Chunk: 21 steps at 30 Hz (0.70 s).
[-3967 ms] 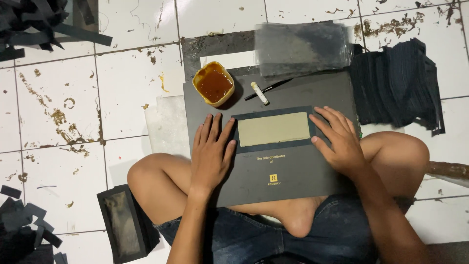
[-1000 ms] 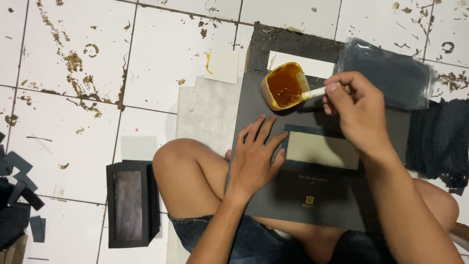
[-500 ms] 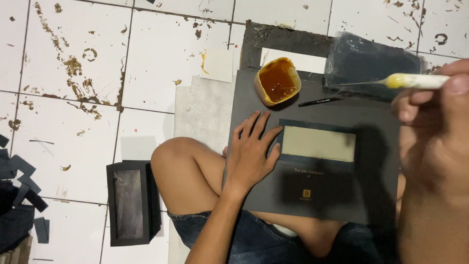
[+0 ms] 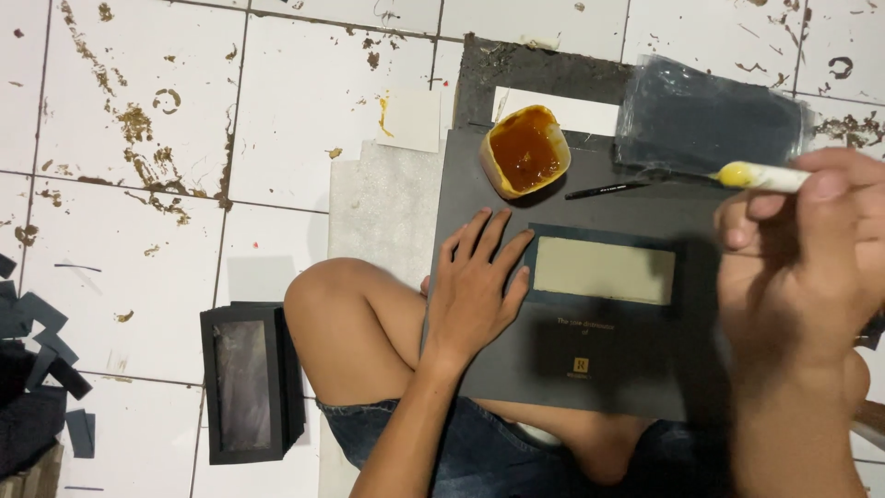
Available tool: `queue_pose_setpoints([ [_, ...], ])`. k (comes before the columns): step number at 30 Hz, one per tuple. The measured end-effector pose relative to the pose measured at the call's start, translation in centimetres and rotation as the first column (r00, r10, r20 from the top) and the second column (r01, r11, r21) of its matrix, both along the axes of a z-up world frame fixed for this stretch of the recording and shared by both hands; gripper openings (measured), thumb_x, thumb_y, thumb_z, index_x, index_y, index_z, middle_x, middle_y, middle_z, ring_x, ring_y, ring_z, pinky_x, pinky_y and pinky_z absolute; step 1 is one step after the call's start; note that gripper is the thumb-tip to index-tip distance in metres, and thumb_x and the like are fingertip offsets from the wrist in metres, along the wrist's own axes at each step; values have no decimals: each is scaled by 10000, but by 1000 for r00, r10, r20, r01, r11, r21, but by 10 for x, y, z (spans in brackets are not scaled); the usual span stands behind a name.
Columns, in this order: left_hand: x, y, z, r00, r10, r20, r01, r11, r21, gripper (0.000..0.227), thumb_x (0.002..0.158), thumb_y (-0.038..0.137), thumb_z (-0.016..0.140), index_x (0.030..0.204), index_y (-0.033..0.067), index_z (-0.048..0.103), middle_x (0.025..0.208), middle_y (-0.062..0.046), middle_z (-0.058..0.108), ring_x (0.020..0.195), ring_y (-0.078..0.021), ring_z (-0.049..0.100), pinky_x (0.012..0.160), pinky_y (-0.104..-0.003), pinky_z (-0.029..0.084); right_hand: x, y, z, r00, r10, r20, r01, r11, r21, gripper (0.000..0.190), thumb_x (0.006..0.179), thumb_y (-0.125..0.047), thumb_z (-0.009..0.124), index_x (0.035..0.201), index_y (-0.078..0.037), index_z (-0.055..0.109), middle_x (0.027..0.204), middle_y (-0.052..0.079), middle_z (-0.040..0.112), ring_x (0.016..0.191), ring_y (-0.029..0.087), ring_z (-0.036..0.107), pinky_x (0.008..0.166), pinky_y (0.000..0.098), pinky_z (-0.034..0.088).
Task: The person applies a brown adhesive to the edges of a rectangular frame using a small brush, then presses a clear plastic sheet onto the adhesive. They smooth the plastic and adjust the frame components, then place the assembled unit on the floor and pick up a stack of black frame pieces.
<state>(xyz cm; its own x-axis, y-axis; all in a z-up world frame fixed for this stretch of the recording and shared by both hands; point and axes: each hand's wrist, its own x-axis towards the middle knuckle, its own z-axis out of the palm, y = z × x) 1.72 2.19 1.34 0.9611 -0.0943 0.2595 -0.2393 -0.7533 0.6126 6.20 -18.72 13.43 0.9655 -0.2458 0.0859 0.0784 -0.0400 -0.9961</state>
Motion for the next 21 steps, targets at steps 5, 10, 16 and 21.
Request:
queue_pose_setpoints([
  [5, 0, 0, -2, 1000, -6, -12, 6, 1000, 15, 368, 931, 227, 625, 1280, 111, 649, 1469, -133, 519, 1423, -299, 421, 1111, -446, 345, -12, -3, -45, 993, 57, -101, -31, 969, 244, 76, 1119, -141, 524, 1150, -81, 559, 862, 12, 559, 687, 82, 504, 668, 198, 463],
  [10, 1, -1, -8, 1000, -28, -14, 28, 998, 51, 369, 961, 258, 615, 1311, 151, 665, 1482, -126, 506, 1427, -292, 400, 1114, -439, 329, -24, 9, -84, 963, -75, -259, 7, 967, -255, 122, 1118, -103, 519, 1192, -21, 571, 882, 50, 611, 744, 91, 566, 704, 196, 478],
  [16, 3, -2, -16, 998, -18, 52, 17, 1000, 9, 284, 975, 237, 657, 1252, 191, 698, 1416, -142, 602, 1395, -338, 488, 1126, -514, 366, -19, 24, -123, 998, -37, -51, 4, 848, -529, 57, 1054, -53, 691, 1100, -29, 713, 670, 81, 689, 554, 146, 635, 510, 242, 483],
  [21, 3, -3, -18, 999, -8, 40, 8, 1000, 17, 337, 963, 258, 681, 1281, 146, 672, 1419, -143, 601, 1398, -321, 485, 1138, -498, 357, -22, 25, -139, 998, 60, 28, -17, 651, -759, 58, 1007, -155, 763, 1062, -150, 745, 792, 43, 729, 724, 262, 711, 664, 361, 554],
])
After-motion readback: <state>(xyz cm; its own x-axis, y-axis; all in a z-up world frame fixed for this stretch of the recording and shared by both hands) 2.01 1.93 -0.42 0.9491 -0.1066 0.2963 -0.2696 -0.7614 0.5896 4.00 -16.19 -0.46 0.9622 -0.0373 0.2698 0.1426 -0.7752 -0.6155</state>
